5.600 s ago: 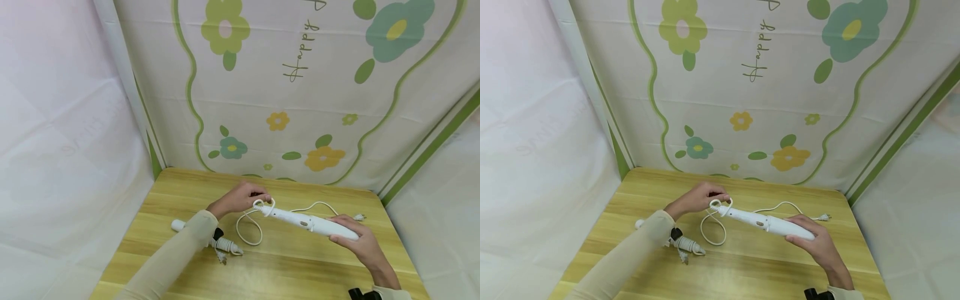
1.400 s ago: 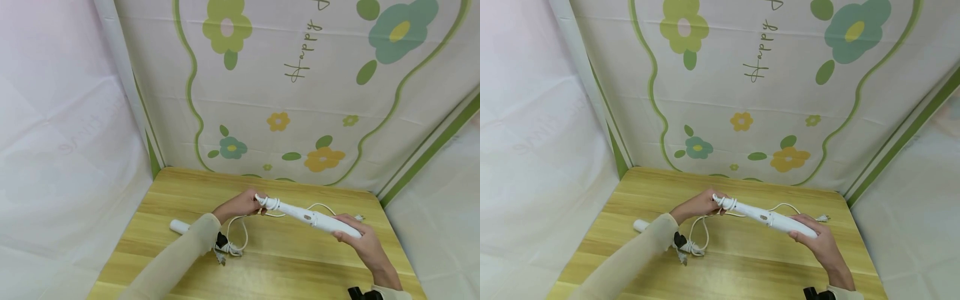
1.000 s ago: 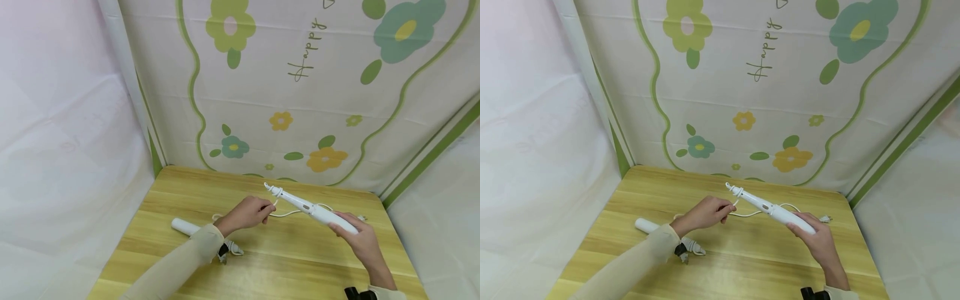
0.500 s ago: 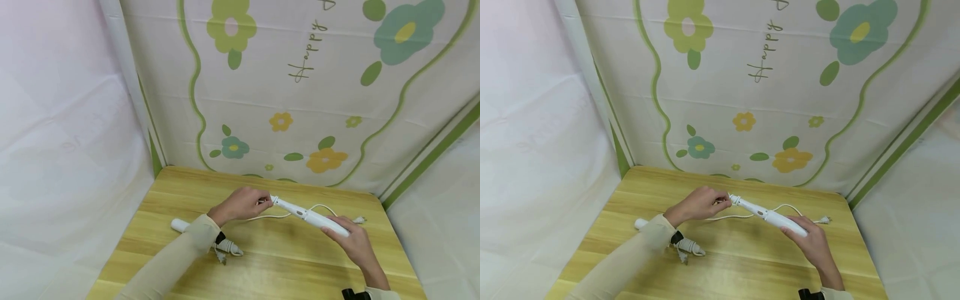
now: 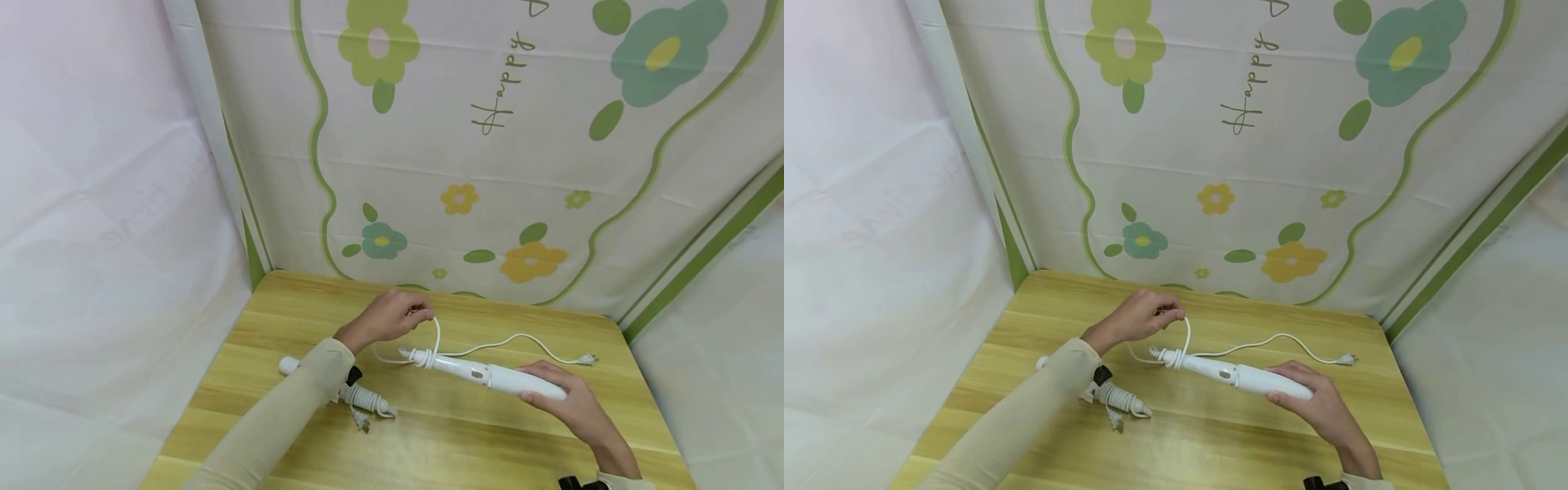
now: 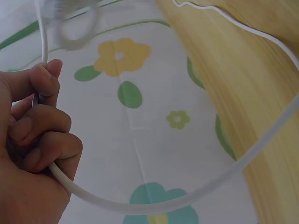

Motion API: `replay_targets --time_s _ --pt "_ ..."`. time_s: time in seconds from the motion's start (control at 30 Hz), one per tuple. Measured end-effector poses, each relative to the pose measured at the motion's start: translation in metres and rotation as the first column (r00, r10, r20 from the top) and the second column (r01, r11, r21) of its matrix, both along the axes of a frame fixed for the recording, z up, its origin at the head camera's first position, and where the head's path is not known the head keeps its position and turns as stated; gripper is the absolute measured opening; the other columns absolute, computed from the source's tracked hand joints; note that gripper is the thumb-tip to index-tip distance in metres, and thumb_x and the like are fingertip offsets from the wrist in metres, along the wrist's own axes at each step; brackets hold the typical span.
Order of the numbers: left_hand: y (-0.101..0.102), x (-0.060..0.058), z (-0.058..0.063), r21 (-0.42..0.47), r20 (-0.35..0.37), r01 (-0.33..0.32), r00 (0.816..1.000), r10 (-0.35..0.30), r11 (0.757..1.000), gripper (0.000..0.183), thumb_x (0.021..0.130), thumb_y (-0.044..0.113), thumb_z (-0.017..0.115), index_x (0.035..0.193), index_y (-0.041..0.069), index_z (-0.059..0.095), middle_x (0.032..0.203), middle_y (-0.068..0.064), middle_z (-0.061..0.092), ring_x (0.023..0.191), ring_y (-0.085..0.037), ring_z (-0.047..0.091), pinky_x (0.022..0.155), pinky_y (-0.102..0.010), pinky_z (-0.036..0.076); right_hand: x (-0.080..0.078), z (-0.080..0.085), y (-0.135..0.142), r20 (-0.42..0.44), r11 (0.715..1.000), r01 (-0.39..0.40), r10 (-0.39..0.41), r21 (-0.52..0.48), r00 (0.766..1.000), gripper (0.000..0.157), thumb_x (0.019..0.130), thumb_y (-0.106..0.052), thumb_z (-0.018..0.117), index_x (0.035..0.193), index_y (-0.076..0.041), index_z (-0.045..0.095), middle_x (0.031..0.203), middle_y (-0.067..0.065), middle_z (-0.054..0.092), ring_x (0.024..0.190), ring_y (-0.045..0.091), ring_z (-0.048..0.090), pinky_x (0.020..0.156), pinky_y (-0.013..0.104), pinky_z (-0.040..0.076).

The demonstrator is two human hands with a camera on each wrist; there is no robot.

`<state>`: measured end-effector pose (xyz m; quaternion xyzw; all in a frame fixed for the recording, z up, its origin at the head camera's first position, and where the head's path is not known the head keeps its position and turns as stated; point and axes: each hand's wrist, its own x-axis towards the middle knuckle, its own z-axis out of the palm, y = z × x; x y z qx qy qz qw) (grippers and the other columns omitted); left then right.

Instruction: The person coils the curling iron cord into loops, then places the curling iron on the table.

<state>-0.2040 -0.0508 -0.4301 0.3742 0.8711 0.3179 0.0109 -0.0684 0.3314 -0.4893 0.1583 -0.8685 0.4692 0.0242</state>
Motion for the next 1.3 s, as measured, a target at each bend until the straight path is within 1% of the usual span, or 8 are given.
replay_targets --time_s 0.3,0.47,0.57,0.7,0.83,1.03,1.2,1.3 --pt "-0.001 0.004 -0.022 0.038 0.134 -0.006 0.991 0.001 0.999 0.021 0.113 0.032 0.063 0.102 0.025 0.079 0.073 0.008 0.066 0.06 -0.003 0.05 0.063 -0.025 0.045 0.003 0.007 0.003 -0.034 0.991 -0.039 0.035 -0.126 0.999 0.038 0.093 0.01 0.077 0.13 0.001 0.076 0.124 -0.017 0.074 0.085 0.007 0.066 0.063 0.03 0.059" --pt "-0.002 0.004 -0.028 0.132 0.257 0.05 0.963 -0.082 0.99 0.023 0.113 0.029 0.063 0.099 0.022 0.08 0.078 -0.002 0.071 0.063 -0.005 0.052 0.064 -0.024 0.047 0.003 0.008 0.005 -0.048 0.989 -0.031 0.024 -0.147 0.999 0.039 0.092 0.013 0.076 0.13 0.004 0.075 0.123 -0.017 0.074 0.084 0.006 0.065 0.063 0.028 0.058" --pt "-0.001 0.004 -0.033 0.178 0.317 0.067 0.94 -0.122 0.982 0.022 0.113 0.019 0.063 0.102 0.017 0.081 0.081 -0.002 0.074 0.064 -0.004 0.055 0.062 -0.023 0.047 0.003 0.009 0.007 -0.031 0.984 0.006 -0.011 -0.179 0.999 0.04 0.092 0.016 0.074 0.131 0.008 0.073 0.126 -0.017 0.074 0.089 0.005 0.066 0.066 0.027 0.06" --pt "0.004 0.011 -0.037 0.167 0.348 0.035 0.933 -0.092 0.985 0.025 0.114 0.016 0.059 0.103 0.015 0.082 0.078 -0.004 0.074 0.055 -0.004 0.045 0.054 -0.021 0.038 0.002 0.011 0.008 0.0 0.978 0.118 -0.119 -0.174 0.993 0.039 0.097 0.01 0.074 0.136 0.009 0.07 0.128 -0.019 0.073 0.097 0.004 0.068 0.072 0.025 0.062" --pt "0.011 0.022 -0.038 0.123 0.315 0.005 0.948 -0.044 0.992 0.03 0.116 0.027 0.057 0.102 0.017 0.082 0.077 -0.009 0.074 0.052 -0.004 0.041 0.053 -0.021 0.034 -0.001 0.01 0.004 0.014 0.968 0.212 -0.213 -0.134 0.977 0.04 0.1 0.001 0.077 0.139 0.005 0.07 0.126 -0.024 0.071 0.097 0.004 0.069 0.075 0.024 0.063" --pt "0.02 0.036 -0.031 0.034 0.165 0.014 0.986 -0.02 0.999 0.031 0.116 0.031 0.056 0.097 0.02 0.077 0.072 0.0 0.071 0.051 -0.002 0.042 0.058 -0.02 0.039 -0.004 0.004 -0.003 0.008 0.956 0.27 -0.271 -0.112 0.963 0.04 0.099 -0.005 0.08 0.138 0.003 0.072 0.124 -0.029 0.069 0.091 0.002 0.07 0.073 0.023 0.062" --pt "0.022 0.041 -0.026 -0.032 0.089 0.011 0.996 -0.008 0.999 0.037 0.117 0.03 0.055 0.083 0.022 0.068 0.066 0.011 0.062 0.05 -0.001 0.041 0.06 -0.019 0.04 -0.007 0.001 -0.006 0.004 0.953 0.291 -0.292 -0.078 0.957 0.041 0.099 -0.011 0.082 0.138 -0.001 0.073 0.122 -0.032 0.068 0.087 0.003 0.071 0.072 0.023 0.062" --pt "0.022 0.043 -0.024 -0.055 0.078 0.02 0.997 -0.016 0.998 0.033 0.116 0.03 0.056 0.089 0.021 0.072 0.065 0.015 0.058 0.052 0.0 0.043 0.061 -0.018 0.041 -0.009 -0.001 -0.007 -0.031 0.946 0.324 -0.325 -0.03 0.945 0.04 0.097 -0.015 0.085 0.136 -0.006 0.077 0.119 -0.026 0.071 0.085 0.002 0.069 0.069 0.023 0.06"
